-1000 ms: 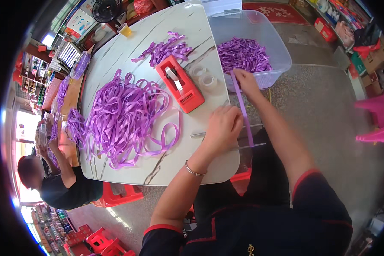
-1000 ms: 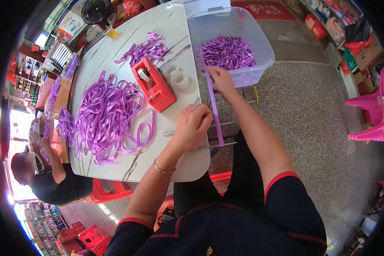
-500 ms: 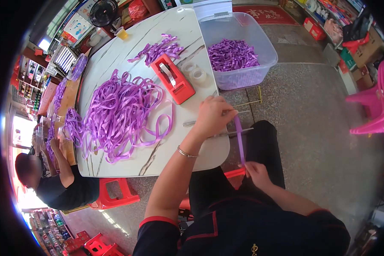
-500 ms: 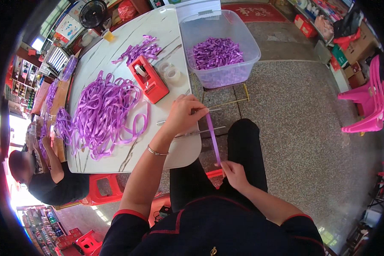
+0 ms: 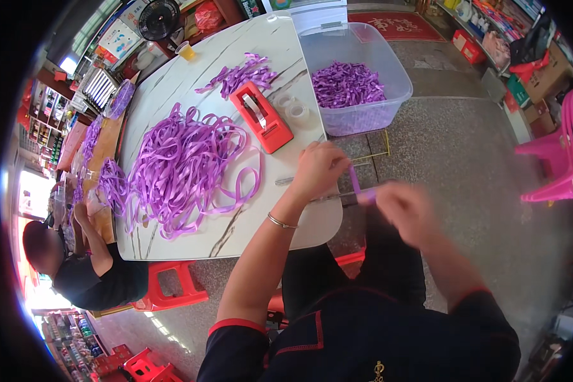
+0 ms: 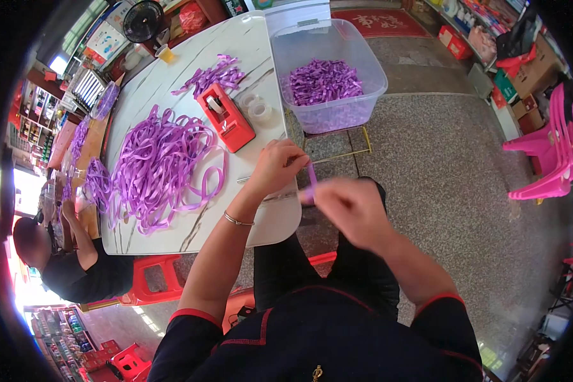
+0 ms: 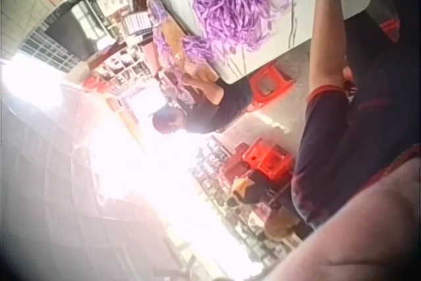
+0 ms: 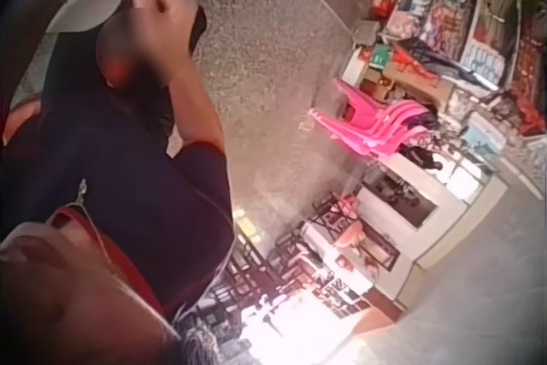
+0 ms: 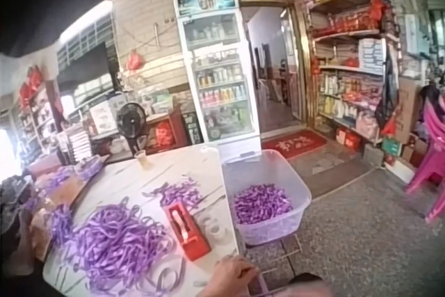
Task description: Folding purple ribbons and securing them with tape.
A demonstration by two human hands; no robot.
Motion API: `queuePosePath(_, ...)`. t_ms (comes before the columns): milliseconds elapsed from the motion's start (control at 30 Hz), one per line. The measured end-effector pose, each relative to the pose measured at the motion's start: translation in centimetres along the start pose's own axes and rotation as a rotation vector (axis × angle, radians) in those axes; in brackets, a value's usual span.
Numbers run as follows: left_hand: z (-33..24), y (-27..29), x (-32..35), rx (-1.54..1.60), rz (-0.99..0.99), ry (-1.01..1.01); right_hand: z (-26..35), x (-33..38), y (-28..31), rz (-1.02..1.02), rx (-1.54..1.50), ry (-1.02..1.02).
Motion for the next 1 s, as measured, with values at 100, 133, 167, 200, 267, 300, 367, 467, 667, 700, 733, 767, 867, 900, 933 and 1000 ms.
queuePosePath(100,-0.1,0.2,-0.3,0.105,-0.091,-0.043,-2.5,-6.1,-0.1,-0.022,-0.109,-0.05)
queuePosePath(133,0.1,0.2,-0.3,0.101,-0.091,-0.044,-3.8,-7.9,-0.3,0.001,-0.148,-0.067)
queuePosePath(167,0.3,0.2,-0.4,0.119,-0.098,-0.033,-4.8,-9.1,-0.2,-0.004,-0.148,-0.065)
queuePosePath(200,0.4,0.1,-0.4,0.137,-0.105,-0.023,-6.1,-10.0,-0.4,0.037,-0.223,-0.166)
queuePosePath(267,0.2,0.3,-0.4,0.153,-0.11,-0.008,-8.8,-11.5,-1.3,0.083,-0.314,-0.288)
queuePosePath(300,0.1,0.3,-0.5,0.173,-0.115,0.006,-9.9,-11.7,-1.5,0.082,-0.315,-0.287)
queuePosePath(367,0.2,0.5,-0.4,0.168,-0.113,0.012,-11.6,-11.9,-2.3,0.13,-0.343,-0.368)
queuePosePath(467,-0.3,0.6,-0.4,0.17,-0.098,0.046,-13.9,-11.7,-3.2,0.158,-0.43,-0.428)
queuePosePath(667,-0.3,0.3,-0.4,0.137,-0.073,0.006,-18.8,-9.4,-5.3,0.154,-0.413,-0.49)
queuePosePath(700,-0.6,0.3,-0.4,0.082,-0.064,-0.05,-19.4,-8.3,-5.8,0.155,-0.415,-0.491)
queuePosePath(733,-0.5,0.2,-0.5,0.086,-0.062,-0.049,-19.8,-6.9,-6.0,0.074,-0.343,-0.383)
queuePosePath(767,-0.5,0.1,-0.5,0.052,-0.042,-0.05,-19.3,-5.6,-6.3,-0.003,-0.273,-0.274)
queuePosePath(867,-0.5,0.1,-0.3,-0.023,-0.006,-0.051,-17.1,-0.8,-7.2,-0.076,-0.451,-0.523)
queuePosePath(900,-0.5,0.1,-0.3,-0.063,0.01,-0.053,-16.4,0.3,-7.5,-0.074,-0.451,-0.523)
queuePosePath(933,-0.7,0.0,-0.3,-0.059,0.012,-0.054,-15.5,1.1,-7.6,-0.104,-0.47,-0.494)
queuePosePath(1000,-0.8,0.1,-0.2,-0.106,0.031,0.018,-13.9,1.9,-7.4,-0.127,-0.472,-0.484)
Point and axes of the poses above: each hand's wrist, its own x-axis away from the middle knuckle, its own y-axis out of the back of the hand, z = x × y, the point moved 3 cm from there along -x, towards the middle knuckle, and after that the axes turned 12 degrees about x, right-handed, at the moved point
